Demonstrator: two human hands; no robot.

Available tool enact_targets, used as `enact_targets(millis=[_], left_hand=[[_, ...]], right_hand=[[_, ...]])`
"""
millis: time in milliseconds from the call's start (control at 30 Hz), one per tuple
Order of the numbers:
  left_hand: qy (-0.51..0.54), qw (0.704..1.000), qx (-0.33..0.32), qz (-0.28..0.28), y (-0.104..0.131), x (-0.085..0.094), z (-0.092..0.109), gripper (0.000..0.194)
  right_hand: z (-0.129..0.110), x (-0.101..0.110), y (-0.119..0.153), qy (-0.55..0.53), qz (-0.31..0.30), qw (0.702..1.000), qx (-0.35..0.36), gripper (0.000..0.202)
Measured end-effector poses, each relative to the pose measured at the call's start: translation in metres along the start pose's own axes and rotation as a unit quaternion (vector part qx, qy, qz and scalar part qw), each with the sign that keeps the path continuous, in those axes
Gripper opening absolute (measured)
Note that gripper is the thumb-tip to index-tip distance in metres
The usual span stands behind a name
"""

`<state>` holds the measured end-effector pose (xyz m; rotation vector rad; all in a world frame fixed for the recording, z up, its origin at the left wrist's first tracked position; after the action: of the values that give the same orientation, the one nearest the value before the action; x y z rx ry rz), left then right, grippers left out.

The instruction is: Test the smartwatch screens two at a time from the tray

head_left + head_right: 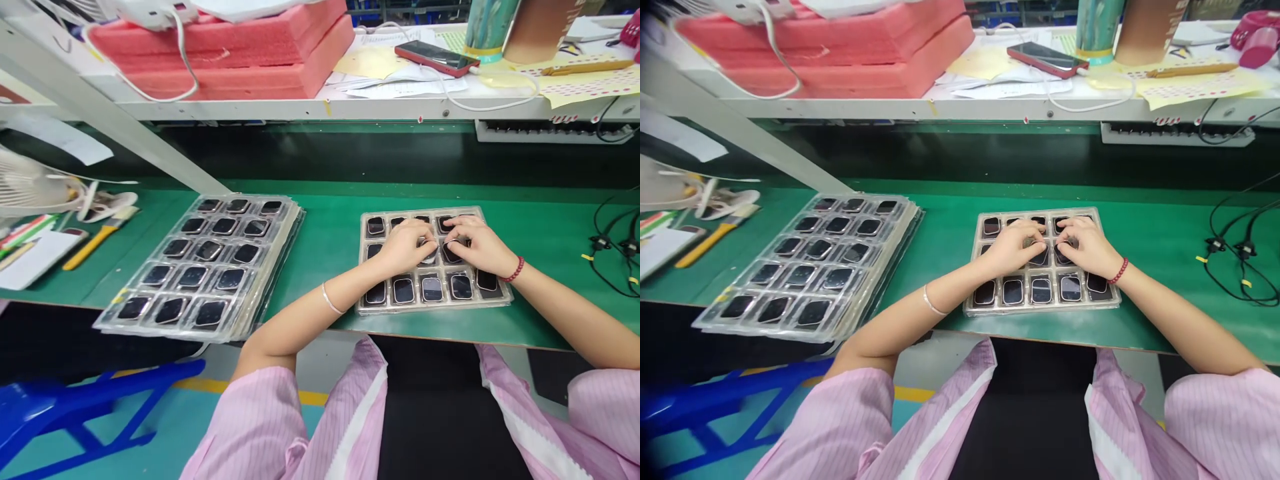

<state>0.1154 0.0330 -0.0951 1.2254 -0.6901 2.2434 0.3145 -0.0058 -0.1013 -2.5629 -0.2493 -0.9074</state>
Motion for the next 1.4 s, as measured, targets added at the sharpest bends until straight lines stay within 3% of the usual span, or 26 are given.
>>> enact_targets(millis=[133, 333, 467, 567, 633, 700, 800, 867, 1000, 1133, 1233, 1400], left_hand=[[-0.183, 0.983, 0.003, -0.005, 0.005, 0.005, 0.009, 0.019], [-0.192, 0.979, -0.011, -0.067, 0.068, 0.049, -0.014, 0.013], [-0.229, 0.967, 0.027, -0.111, 0.106, 0.058, -0.023, 0.020], [-0.235, 0.963, 0.050, -0.123, 0.114, 0.055, -0.020, 0.021], [-0.205, 0.968, 0.050, -0.134, 0.114, 0.054, -0.016, 0.019], [-0.136, 0.981, 0.044, -0.134, 0.112, 0.056, -0.012, 0.017], [0.009, 0.993, 0.081, -0.085, 0.105, 0.060, -0.009, 0.013], [0.108, 0.986, 0.118, -0.051, 0.092, 0.058, -0.010, 0.014], [0.314, 0.935, 0.162, -0.013, 0.047, 0.045, -0.016, 0.030], [0.499, 0.845, 0.185, -0.040, 0.010, 0.023, -0.026, 0.059], [0.559, 0.806, 0.181, -0.062, 0.006, 0.010, -0.034, 0.069], [0.584, 0.794, 0.155, -0.074, 0.018, 0.004, -0.039, 0.077]], right_hand=[[0.002, 0.015, 0.020, 0.118, 0.020, 0.993, 0.026, 0.019], [0.024, 0.054, 0.036, 0.187, -0.034, 0.982, -0.002, 0.020], [0.024, 0.059, 0.037, 0.108, -0.065, 0.992, -0.029, 0.017], [0.010, 0.047, 0.026, -0.067, -0.054, 0.994, -0.066, 0.023], [0.001, 0.032, 0.014, -0.233, -0.049, 0.963, -0.127, 0.028], [-0.005, 0.014, 0.000, -0.362, -0.055, 0.911, -0.188, 0.028], [-0.008, -0.011, -0.023, -0.449, -0.075, 0.864, -0.217, 0.024], [-0.005, -0.022, -0.036, -0.496, -0.083, 0.834, -0.228, 0.024], [0.007, -0.028, -0.043, -0.584, -0.089, 0.768, -0.245, 0.040], [0.016, -0.019, -0.035, -0.633, -0.068, 0.735, -0.233, 0.049], [0.016, -0.013, -0.030, -0.654, -0.063, 0.720, -0.223, 0.046], [0.011, -0.014, -0.028, -0.653, -0.092, 0.717, -0.224, 0.051]])
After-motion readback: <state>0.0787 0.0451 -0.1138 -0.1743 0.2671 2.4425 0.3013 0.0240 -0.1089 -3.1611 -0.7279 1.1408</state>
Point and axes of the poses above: each hand's wrist, its own y-axis away from the middle knuckle, its own x-axis out of the back of the hand, z = x × y, the point moved 2 cm from there along -y, towards the middle knuckle, and after that the axes turned 14 degrees about -y, right-handed, at the moved point
